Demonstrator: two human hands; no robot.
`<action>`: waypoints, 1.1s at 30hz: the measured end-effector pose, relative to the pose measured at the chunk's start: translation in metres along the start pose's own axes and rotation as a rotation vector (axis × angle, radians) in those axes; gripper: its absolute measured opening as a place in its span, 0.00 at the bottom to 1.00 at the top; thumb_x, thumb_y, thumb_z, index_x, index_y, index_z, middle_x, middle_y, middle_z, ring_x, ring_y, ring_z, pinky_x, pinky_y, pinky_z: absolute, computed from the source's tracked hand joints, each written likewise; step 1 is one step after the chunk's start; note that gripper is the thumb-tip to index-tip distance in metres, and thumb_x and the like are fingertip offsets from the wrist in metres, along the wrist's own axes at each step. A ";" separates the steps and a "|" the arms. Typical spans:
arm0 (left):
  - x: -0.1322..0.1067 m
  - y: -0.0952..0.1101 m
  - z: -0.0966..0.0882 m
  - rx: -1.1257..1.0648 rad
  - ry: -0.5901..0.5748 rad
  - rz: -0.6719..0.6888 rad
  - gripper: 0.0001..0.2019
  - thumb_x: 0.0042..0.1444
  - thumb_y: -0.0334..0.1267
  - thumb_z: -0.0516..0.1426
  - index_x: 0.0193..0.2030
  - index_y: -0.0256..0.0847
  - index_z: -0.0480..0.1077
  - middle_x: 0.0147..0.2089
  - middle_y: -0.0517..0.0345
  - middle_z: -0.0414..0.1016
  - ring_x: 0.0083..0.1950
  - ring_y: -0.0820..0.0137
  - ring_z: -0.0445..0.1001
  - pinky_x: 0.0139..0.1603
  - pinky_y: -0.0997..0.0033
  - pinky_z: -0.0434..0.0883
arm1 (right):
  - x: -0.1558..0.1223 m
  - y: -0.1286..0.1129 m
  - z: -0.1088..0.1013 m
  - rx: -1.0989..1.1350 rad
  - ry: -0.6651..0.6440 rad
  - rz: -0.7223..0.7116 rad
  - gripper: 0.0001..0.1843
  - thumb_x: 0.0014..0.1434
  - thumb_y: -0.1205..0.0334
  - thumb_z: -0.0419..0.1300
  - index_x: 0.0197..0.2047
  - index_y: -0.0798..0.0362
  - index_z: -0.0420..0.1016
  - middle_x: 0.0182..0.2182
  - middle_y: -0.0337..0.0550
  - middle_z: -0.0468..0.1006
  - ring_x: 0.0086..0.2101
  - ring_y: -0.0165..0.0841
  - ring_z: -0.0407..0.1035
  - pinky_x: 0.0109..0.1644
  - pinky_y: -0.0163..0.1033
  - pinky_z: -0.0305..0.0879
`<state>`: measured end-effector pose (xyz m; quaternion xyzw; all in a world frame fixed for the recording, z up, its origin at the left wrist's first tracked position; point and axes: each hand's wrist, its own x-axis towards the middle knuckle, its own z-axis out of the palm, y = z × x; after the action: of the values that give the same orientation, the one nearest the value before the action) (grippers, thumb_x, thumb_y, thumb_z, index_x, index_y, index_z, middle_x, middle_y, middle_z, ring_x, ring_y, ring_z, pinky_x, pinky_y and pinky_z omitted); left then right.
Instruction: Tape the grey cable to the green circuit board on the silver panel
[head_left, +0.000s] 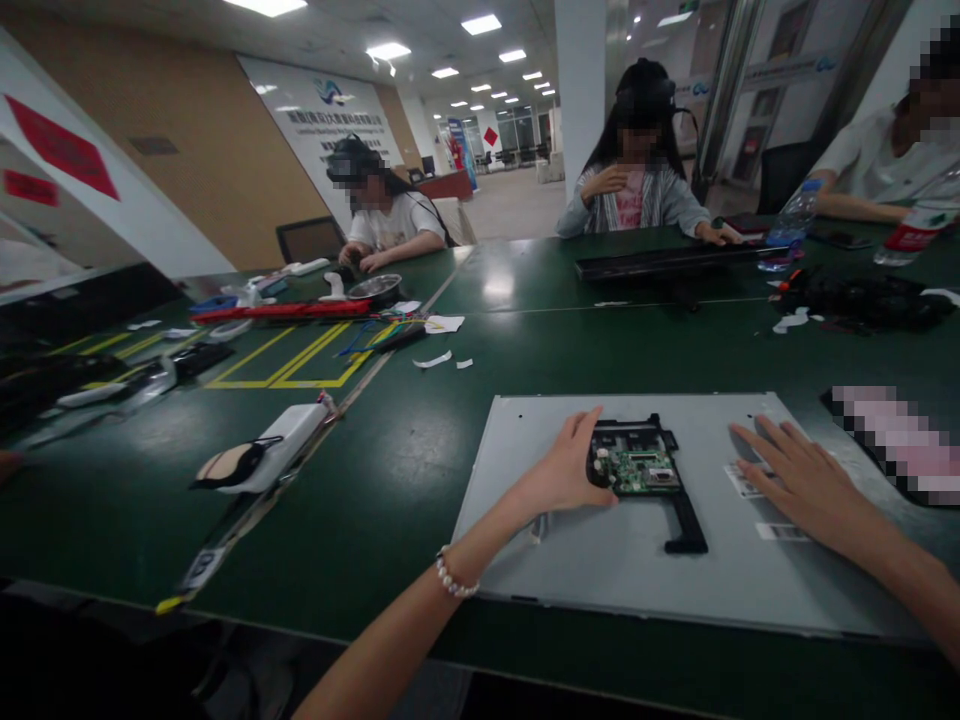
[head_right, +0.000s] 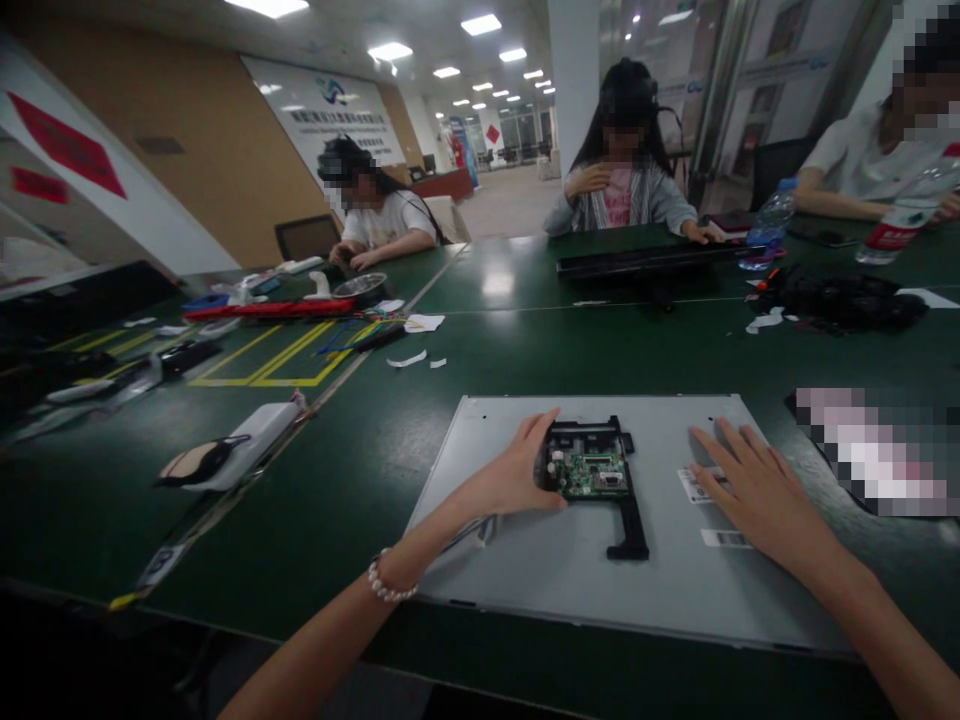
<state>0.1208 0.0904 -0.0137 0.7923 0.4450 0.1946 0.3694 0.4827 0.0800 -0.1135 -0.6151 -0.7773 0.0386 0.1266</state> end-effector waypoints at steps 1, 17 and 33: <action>0.000 0.000 0.002 0.005 -0.009 -0.006 0.60 0.36 0.41 0.67 0.72 0.39 0.37 0.71 0.40 0.42 0.72 0.45 0.42 0.70 0.46 0.48 | 0.000 0.000 0.000 0.001 -0.002 0.000 0.34 0.64 0.41 0.42 0.69 0.44 0.54 0.70 0.47 0.48 0.65 0.56 0.46 0.62 0.67 0.51; 0.003 -0.008 0.019 0.010 0.056 -0.015 0.60 0.35 0.47 0.69 0.72 0.38 0.40 0.72 0.37 0.41 0.72 0.45 0.41 0.70 0.44 0.48 | 0.033 -0.075 -0.043 0.341 -0.163 -0.234 0.44 0.58 0.39 0.55 0.72 0.44 0.43 0.70 0.44 0.47 0.67 0.46 0.45 0.68 0.55 0.49; 0.023 -0.084 -0.102 0.291 0.516 -0.138 0.32 0.55 0.43 0.60 0.64 0.35 0.57 0.72 0.44 0.48 0.73 0.53 0.39 0.72 0.56 0.40 | 0.037 -0.109 -0.022 0.478 -0.169 -0.306 0.50 0.53 0.43 0.61 0.72 0.39 0.39 0.71 0.45 0.43 0.66 0.50 0.45 0.66 0.58 0.50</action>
<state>0.0208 0.1798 -0.0113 0.7290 0.6002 0.2981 0.1393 0.3776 0.0873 -0.0629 -0.4380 -0.8377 0.2520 0.2070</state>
